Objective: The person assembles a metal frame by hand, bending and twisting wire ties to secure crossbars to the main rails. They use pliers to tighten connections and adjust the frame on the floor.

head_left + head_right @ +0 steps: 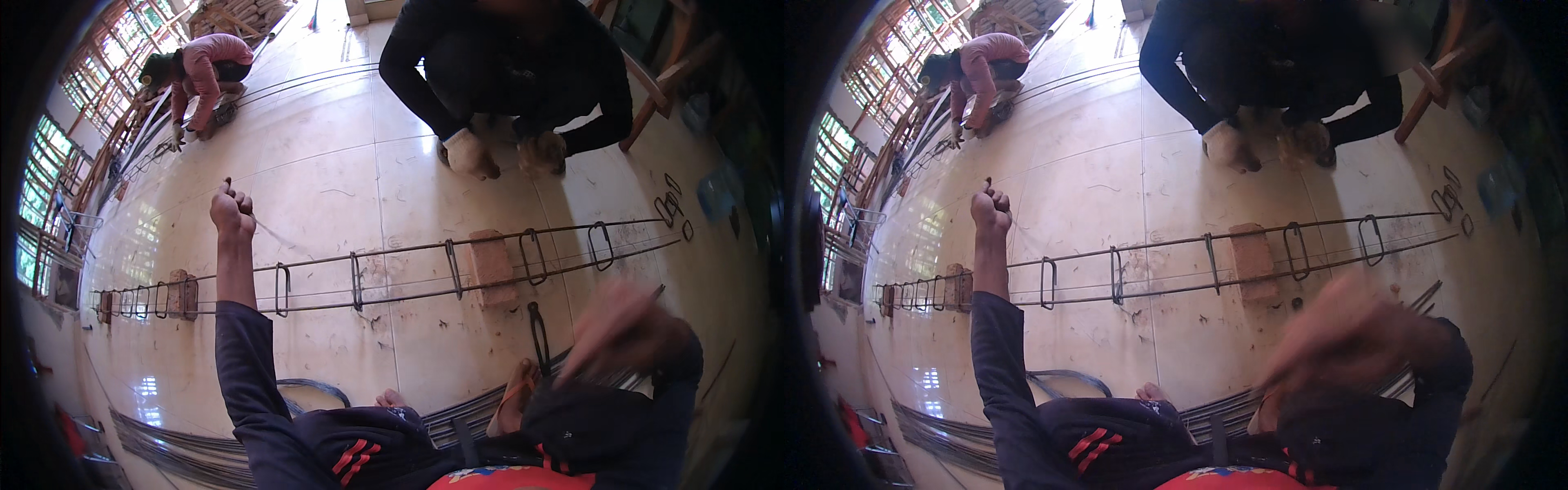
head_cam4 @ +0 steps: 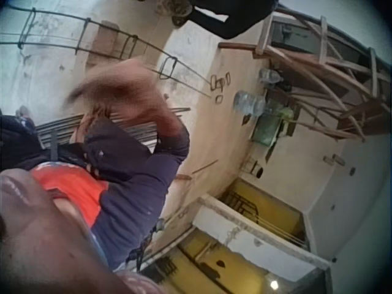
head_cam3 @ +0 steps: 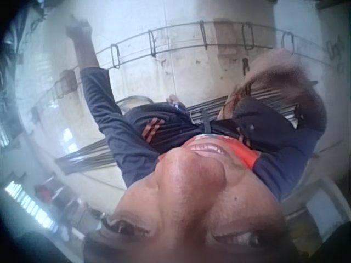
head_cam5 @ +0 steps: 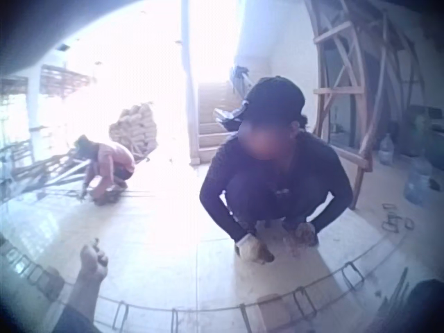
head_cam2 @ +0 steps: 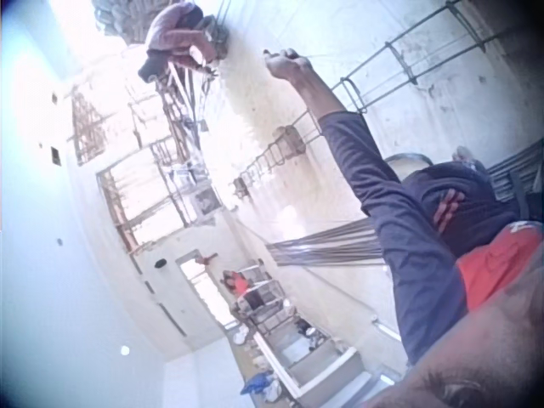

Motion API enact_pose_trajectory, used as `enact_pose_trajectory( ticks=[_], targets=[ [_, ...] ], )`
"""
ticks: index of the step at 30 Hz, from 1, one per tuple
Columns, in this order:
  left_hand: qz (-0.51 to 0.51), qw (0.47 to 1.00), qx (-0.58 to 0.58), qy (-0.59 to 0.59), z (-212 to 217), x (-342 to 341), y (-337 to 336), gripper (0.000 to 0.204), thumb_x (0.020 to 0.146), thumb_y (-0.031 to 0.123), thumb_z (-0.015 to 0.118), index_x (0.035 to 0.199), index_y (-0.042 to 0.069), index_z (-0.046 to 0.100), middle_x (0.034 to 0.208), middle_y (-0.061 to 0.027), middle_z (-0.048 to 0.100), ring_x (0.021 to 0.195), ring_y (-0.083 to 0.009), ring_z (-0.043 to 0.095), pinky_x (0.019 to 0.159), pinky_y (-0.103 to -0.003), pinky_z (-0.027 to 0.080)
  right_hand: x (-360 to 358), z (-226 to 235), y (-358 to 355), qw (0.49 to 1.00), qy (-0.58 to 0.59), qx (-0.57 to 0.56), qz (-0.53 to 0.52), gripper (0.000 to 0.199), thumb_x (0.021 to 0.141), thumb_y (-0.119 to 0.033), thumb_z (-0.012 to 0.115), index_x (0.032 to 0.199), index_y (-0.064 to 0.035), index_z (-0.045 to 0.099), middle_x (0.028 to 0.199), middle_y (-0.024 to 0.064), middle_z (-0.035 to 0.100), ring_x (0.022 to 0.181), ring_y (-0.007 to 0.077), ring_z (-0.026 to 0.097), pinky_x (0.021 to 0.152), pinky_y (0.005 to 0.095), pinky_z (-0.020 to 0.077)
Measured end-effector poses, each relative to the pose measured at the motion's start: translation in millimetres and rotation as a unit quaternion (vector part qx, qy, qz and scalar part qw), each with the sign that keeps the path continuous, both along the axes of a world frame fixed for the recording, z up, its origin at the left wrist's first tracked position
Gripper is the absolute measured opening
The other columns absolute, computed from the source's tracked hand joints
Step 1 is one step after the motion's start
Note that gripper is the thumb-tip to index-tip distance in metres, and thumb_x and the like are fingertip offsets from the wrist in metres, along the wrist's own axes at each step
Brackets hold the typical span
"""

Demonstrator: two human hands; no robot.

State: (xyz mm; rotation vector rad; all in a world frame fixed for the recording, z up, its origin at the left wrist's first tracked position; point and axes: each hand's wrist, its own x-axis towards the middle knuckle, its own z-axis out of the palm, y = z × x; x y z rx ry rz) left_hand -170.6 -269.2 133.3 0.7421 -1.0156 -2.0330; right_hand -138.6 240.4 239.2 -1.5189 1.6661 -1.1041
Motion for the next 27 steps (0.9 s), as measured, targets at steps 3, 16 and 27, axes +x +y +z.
enact_pose_trajectory(
  ticks=[3, 16, 27],
  targets=[
    [-0.087, 0.995, 0.043, 0.012, -5, -6, 15, 0.016, 0.097, 0.013, 0.036, 0.106, 0.003, 0.045, 0.059, 0.0053, 0.021, 0.043, -0.0061, 0.017, 0.037, -0.023, 0.014, -35, 1, 17, 0.839, 0.204, -0.081, -0.497, 0.019, 0.095, -0.018, 0.045, 0.094, -0.0039, 0.058, 0.058, -0.0029, 0.045, 0.051, 0.0095, 0.045, 0.051, 0.0289, 0.0417],
    [-0.053, 0.992, -0.113, -0.010, -16, -2, 18, 0.020, 0.096, 0.016, 0.042, 0.109, 0.002, 0.048, 0.062, 0.0054, 0.030, 0.045, -0.0043, 0.022, 0.038, -0.020, 0.019, -11, -11, 25, 0.967, -0.098, -0.103, -0.210, 0.017, 0.087, -0.008, 0.053, 0.101, -0.0023, 0.060, 0.074, 0.0108, 0.064, 0.066, 0.0193, 0.063, 0.061, 0.0310, 0.0490],
    [-0.071, 0.988, -0.134, 0.003, -10, -36, 59, 0.019, 0.095, 0.016, 0.042, 0.106, 0.001, 0.049, 0.062, 0.0050, 0.030, 0.044, -0.0038, 0.024, 0.037, -0.021, 0.019, 22, -124, 16, 0.964, -0.162, 0.180, 0.110, 0.039, 0.073, -0.007, 0.062, 0.111, -0.0046, 0.061, 0.099, 0.0127, 0.066, 0.087, 0.0256, 0.062, 0.076, 0.0351, 0.0471]
  ],
)
